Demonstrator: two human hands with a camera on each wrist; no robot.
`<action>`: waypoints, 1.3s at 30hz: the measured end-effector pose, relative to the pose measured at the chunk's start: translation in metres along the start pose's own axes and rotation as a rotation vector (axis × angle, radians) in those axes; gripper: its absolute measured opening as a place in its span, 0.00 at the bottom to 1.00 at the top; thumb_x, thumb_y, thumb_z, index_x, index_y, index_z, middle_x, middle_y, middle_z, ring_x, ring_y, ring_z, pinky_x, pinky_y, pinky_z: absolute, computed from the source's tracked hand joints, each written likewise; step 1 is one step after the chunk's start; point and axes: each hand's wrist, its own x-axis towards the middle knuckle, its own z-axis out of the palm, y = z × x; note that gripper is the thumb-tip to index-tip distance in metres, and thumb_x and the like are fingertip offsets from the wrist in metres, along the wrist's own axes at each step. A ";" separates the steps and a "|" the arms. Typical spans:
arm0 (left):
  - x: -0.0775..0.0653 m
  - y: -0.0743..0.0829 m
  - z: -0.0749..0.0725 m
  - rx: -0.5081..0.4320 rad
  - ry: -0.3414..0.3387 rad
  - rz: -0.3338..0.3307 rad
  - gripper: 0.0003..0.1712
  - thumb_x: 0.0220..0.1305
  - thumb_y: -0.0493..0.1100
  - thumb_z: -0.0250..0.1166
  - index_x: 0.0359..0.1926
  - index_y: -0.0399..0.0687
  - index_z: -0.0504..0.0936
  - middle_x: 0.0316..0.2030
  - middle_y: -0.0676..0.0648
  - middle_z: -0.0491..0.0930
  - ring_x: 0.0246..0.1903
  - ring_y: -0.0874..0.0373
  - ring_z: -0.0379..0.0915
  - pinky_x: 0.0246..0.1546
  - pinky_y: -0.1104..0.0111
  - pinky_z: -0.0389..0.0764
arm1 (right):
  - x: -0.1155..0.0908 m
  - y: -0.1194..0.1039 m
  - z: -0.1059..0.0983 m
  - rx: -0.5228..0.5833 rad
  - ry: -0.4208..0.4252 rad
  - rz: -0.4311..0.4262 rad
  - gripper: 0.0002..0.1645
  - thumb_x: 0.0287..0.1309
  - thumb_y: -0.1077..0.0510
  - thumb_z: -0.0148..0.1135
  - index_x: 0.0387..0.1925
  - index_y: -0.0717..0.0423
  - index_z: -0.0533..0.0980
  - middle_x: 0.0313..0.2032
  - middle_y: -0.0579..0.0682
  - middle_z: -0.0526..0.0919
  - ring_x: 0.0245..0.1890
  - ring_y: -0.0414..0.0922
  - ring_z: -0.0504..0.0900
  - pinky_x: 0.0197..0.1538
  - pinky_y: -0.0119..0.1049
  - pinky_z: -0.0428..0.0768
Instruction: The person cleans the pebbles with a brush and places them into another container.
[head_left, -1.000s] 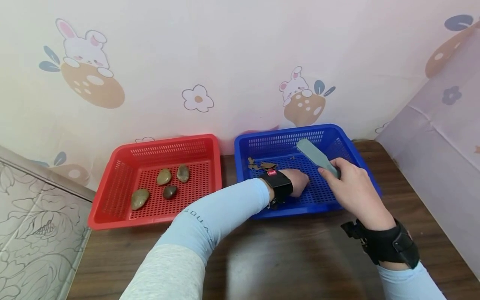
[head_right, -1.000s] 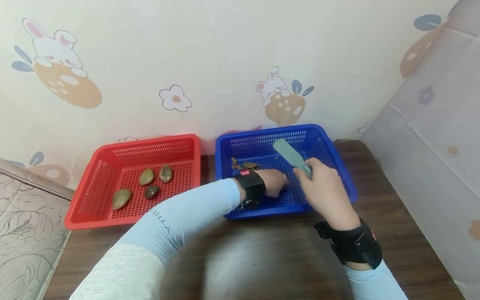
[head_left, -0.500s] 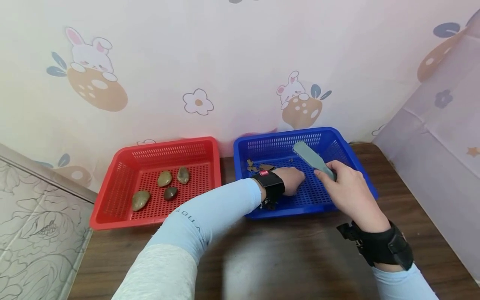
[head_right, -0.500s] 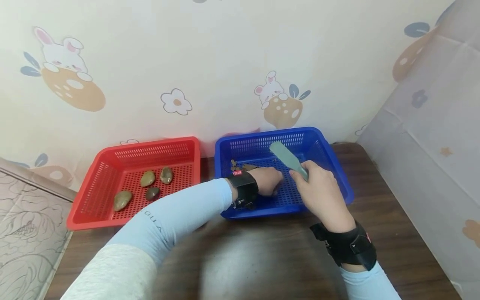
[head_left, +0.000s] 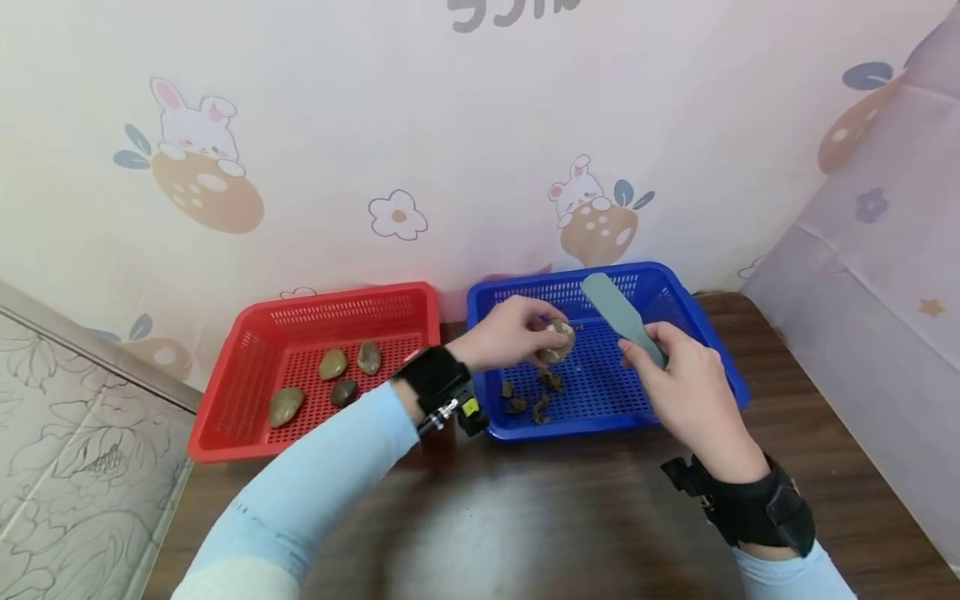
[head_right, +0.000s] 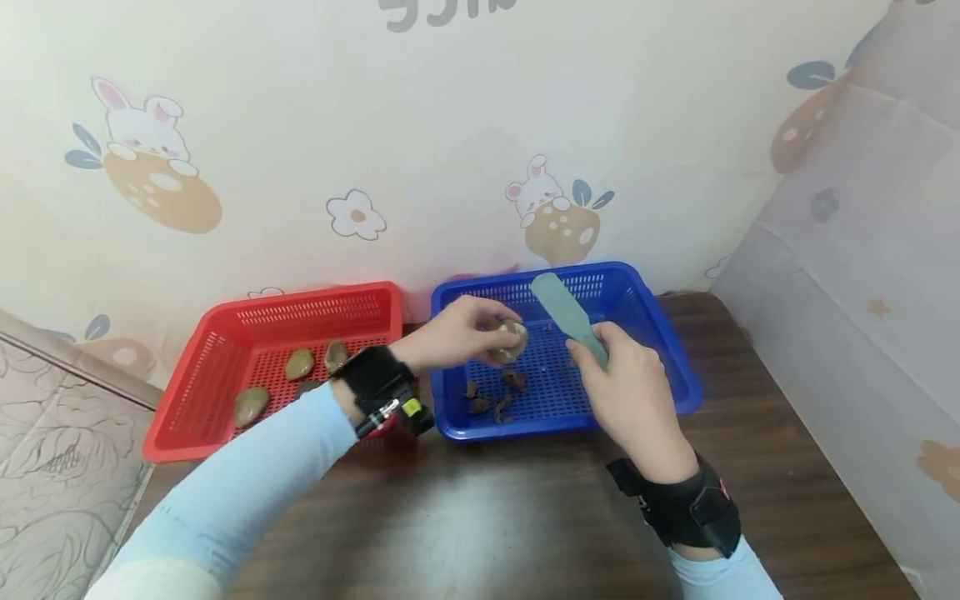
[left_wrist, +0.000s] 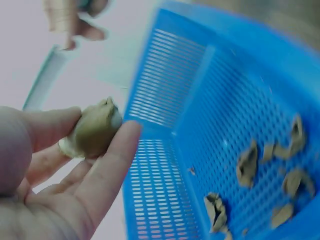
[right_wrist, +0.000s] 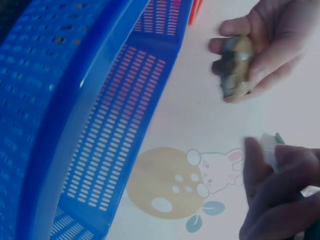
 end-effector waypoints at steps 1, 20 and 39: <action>-0.006 -0.003 -0.003 -0.090 0.024 -0.018 0.15 0.63 0.46 0.62 0.50 0.48 0.79 0.36 0.47 0.82 0.33 0.55 0.83 0.32 0.66 0.85 | 0.000 -0.001 0.001 -0.002 0.005 -0.001 0.28 0.62 0.33 0.46 0.46 0.51 0.71 0.26 0.51 0.78 0.14 0.43 0.68 0.12 0.34 0.64; -0.047 -0.013 0.011 -0.859 0.264 -0.044 0.17 0.69 0.41 0.53 0.57 0.48 0.75 0.51 0.42 0.80 0.47 0.48 0.80 0.48 0.58 0.80 | -0.023 -0.022 0.029 0.025 -0.064 -0.079 0.33 0.61 0.33 0.48 0.56 0.49 0.74 0.25 0.47 0.78 0.14 0.39 0.66 0.15 0.30 0.64; -0.047 -0.004 0.021 -0.893 0.407 -0.099 0.17 0.68 0.41 0.55 0.57 0.49 0.76 0.49 0.43 0.80 0.45 0.49 0.81 0.44 0.63 0.82 | -0.019 -0.026 0.025 -0.022 0.059 -0.054 0.32 0.61 0.35 0.50 0.55 0.54 0.76 0.20 0.49 0.76 0.11 0.39 0.66 0.12 0.30 0.62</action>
